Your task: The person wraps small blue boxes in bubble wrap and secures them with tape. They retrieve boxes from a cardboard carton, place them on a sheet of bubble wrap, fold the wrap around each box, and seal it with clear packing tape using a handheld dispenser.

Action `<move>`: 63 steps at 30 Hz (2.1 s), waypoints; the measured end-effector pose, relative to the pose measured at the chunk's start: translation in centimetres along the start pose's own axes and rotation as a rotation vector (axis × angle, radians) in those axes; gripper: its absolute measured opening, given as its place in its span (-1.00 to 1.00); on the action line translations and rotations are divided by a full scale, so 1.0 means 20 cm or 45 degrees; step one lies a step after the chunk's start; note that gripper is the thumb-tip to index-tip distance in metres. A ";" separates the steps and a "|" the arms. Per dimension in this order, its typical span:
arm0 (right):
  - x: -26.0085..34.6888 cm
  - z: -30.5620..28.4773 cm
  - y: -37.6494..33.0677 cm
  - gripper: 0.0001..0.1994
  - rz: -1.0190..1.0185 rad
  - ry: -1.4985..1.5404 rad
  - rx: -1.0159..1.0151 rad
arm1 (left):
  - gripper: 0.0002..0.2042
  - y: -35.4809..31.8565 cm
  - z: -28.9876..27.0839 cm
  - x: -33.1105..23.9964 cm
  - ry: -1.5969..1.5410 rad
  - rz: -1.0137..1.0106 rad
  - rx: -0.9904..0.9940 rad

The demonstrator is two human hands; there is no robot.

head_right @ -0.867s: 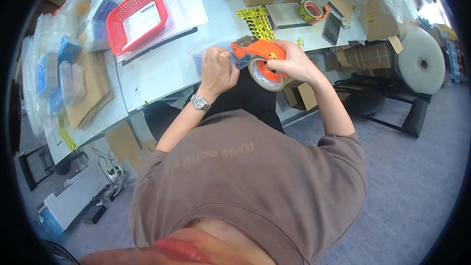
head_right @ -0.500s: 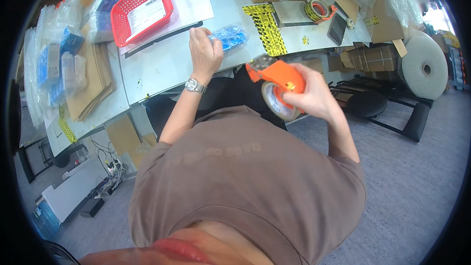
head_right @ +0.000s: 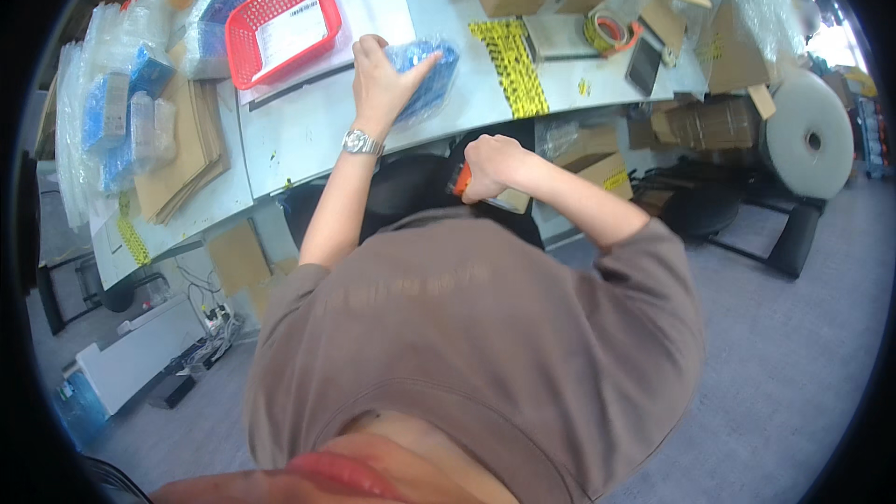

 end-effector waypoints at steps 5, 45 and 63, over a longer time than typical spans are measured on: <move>-0.40 -0.36 -0.13 -0.49 0.142 0.489 -0.780 | -0.55 0.10 0.03 0.07 0.391 0.771 -0.006; -0.23 -0.51 0.40 -0.56 -0.338 0.816 -1.306 | -0.58 -0.08 -0.15 0.34 -0.096 -0.143 0.223; -0.10 -0.54 0.09 -0.66 -0.528 -0.207 -1.401 | -0.69 0.04 -0.21 0.24 0.056 0.247 0.080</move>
Point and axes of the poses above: each hand's wrist, its own y-axis towards the middle knuckle, its own z-axis out of the palm, x = y × z, the point moved 5 cm from there along y, towards the middle knuckle, and after that the axes turned 12 degrees about x, right-handed, at the moved point
